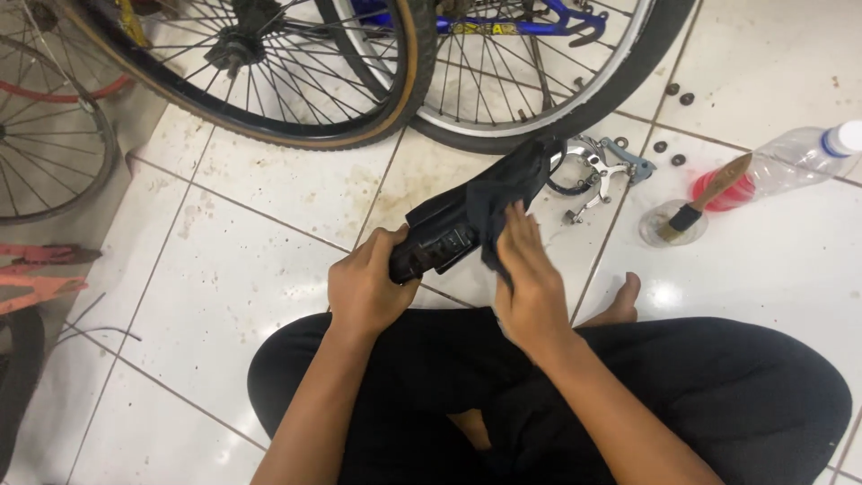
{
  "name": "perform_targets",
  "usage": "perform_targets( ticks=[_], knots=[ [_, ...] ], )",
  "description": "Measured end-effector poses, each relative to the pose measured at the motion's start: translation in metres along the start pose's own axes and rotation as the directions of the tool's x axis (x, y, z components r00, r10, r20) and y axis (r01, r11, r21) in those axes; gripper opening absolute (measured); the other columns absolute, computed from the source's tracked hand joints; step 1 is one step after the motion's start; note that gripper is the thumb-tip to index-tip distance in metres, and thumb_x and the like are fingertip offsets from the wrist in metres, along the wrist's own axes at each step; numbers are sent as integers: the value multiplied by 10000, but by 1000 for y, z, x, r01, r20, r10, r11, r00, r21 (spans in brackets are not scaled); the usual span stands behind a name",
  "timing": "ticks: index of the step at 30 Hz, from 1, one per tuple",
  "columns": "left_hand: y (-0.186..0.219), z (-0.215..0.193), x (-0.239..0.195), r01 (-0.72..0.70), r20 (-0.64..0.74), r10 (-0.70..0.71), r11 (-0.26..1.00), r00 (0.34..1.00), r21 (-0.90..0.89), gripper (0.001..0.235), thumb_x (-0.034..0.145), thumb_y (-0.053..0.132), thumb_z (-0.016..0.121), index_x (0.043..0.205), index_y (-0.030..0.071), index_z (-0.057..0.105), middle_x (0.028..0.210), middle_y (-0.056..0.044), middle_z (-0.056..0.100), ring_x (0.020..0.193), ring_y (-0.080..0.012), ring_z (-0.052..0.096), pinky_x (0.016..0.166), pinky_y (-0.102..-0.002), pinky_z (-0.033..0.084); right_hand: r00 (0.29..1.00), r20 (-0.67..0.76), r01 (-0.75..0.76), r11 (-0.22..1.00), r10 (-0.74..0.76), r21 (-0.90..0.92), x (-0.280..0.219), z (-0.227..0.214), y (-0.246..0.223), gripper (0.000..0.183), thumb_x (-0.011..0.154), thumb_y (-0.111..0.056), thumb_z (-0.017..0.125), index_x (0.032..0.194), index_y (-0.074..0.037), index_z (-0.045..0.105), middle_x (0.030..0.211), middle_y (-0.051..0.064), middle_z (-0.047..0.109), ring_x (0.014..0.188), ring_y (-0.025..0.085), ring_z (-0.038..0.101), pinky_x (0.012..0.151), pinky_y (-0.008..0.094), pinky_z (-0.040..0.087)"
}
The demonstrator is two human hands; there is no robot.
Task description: Clean bicycle components using a brush and a cloth
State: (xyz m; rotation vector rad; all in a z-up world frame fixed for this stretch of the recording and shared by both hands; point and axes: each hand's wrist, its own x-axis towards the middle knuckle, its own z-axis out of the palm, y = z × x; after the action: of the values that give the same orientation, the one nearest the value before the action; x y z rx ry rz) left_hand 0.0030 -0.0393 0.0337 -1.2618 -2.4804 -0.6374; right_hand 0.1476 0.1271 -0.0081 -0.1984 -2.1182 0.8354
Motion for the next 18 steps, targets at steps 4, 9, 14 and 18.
perform_targets(
  ticks=[4, 9, 14, 18],
  knots=[
    [-1, 1, 3, -14, 0, 14, 1000, 1000, -18, 455, 615, 141, 836, 1023, 173, 637, 857, -14, 741, 710, -272, 734, 605, -369, 590, 990, 60, 128, 991, -130, 49, -3, 9, -37, 339, 914, 36, 482, 1180, 115, 678, 1371, 335, 602, 1327, 522, 535, 1133, 612, 422],
    [2, -3, 3, -86, -4, 86, 995, 996, 41, 437, 640, 163, 818, 1040, 196, 647, 797, 15, 672, 667, -231, 709, 568, -335, 572, 959, 169, 233, 972, -227, -19, 8, 6, -40, 388, 978, -60, 412, 1206, 46, 707, 1324, 191, 684, 1285, 373, 638, 1158, 546, 447],
    [3, -7, 6, -109, -14, 109, 993, 994, 46, 422, 664, 183, 838, 1041, 182, 648, 787, 19, 657, 654, -218, 707, 571, -318, 567, 961, 123, 261, 959, -247, -113, 23, -5, -35, 367, 974, -40, 426, 1120, -2, 761, 1244, 128, 740, 1210, 297, 693, 1146, 478, 450],
    [2, -6, 7, -127, 13, 127, 991, 992, 50, 405, 680, 200, 829, 1041, 176, 647, 778, 15, 644, 639, -215, 701, 557, -323, 564, 973, 116, 219, 960, -202, -172, 21, -5, -35, 345, 957, -16, 454, 1080, -18, 776, 1211, 112, 757, 1190, 281, 703, 1122, 440, 495]
  ],
)
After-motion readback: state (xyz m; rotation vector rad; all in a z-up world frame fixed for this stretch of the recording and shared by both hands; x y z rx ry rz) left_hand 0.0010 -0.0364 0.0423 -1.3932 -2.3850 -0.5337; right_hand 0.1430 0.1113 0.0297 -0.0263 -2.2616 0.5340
